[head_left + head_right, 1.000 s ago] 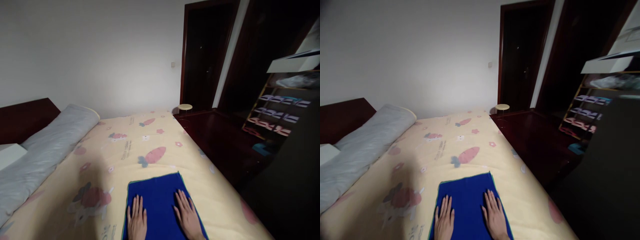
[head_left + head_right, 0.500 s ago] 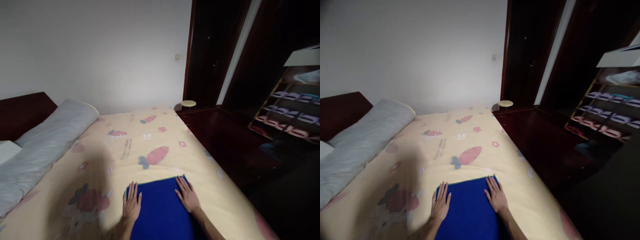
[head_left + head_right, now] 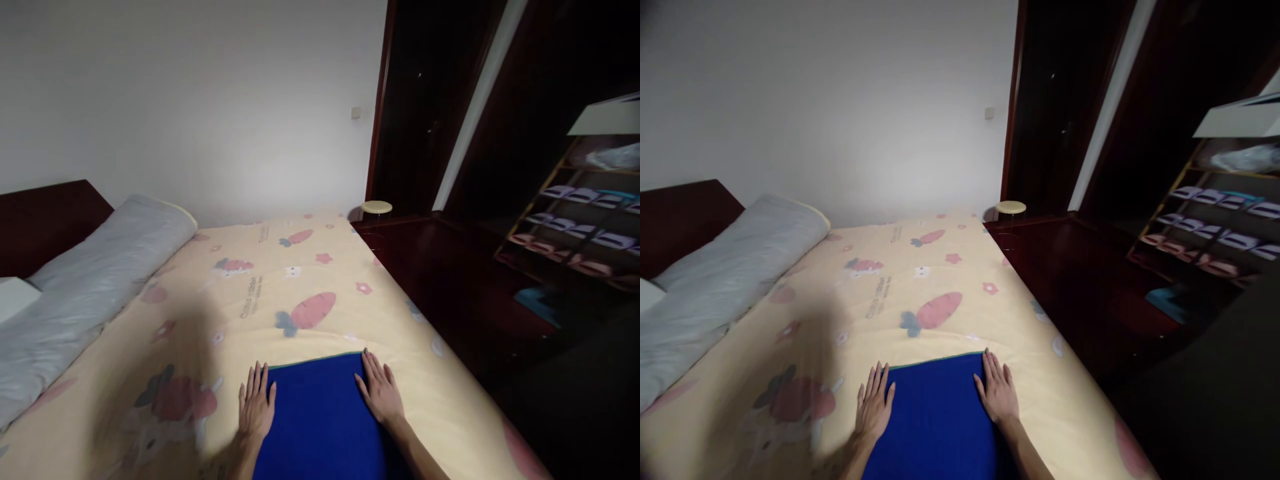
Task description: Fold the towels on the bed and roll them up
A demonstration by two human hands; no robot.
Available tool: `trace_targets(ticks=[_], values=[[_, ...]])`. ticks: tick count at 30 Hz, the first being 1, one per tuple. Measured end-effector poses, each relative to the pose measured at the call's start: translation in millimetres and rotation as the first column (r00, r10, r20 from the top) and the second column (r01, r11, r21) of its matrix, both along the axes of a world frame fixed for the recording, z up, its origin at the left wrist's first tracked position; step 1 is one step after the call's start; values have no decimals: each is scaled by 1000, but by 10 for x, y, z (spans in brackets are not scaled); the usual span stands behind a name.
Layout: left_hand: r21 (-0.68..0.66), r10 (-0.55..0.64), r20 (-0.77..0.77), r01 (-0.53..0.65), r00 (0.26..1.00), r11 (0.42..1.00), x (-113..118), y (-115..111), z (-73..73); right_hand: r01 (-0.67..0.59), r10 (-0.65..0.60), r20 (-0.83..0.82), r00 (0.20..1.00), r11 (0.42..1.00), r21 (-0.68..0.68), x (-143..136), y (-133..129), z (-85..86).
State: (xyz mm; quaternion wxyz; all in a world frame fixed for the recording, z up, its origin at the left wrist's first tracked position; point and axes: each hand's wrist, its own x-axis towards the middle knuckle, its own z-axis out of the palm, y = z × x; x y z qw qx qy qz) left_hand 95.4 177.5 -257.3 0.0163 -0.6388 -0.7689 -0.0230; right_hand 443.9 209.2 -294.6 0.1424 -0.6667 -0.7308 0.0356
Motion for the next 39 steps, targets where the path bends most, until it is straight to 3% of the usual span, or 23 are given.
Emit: trace_targets(ticks=[8, 15, 25, 28, 31, 33, 36, 39], values=[[0, 80, -58, -80, 995, 997, -361, -123, -116, 67, -66, 15, 998, 998, -17, -24, -15, -51], [-15, 120, -48, -121, 992, 993, -412, -113, -197, 78, -76, 34, 997, 995, -69, -34, -16, 0], [186, 84, -43, -75, 996, 980, -558, -192, -452, 70, -66, 44, 997, 993, -93, -25, -9, 1], [241, 91, -32, -80, 995, 967, -577, -225, -411, 67, -63, 33, 997, 992, -106, 4, 16, -9], [275, 77, -24, -67, 997, 959, -451, -245, -235, 94, -93, 13, 996, 994, -63, -74, 17, 26], [260, -6, -24, 12, 1000, 965, -249, -241, -111, 83, -82, -18, 996, 997, 1, -258, -21, 81], [180, -189, 9, 185, 982, 966, 189, -194, -38, -108, 110, -88, 990, 994, 28, -726, -139, 185], [103, -321, 73, 313, 944, 944, 601, -105, -101, -326, 316, -152, 936, 945, -41, -1189, -255, 273]])
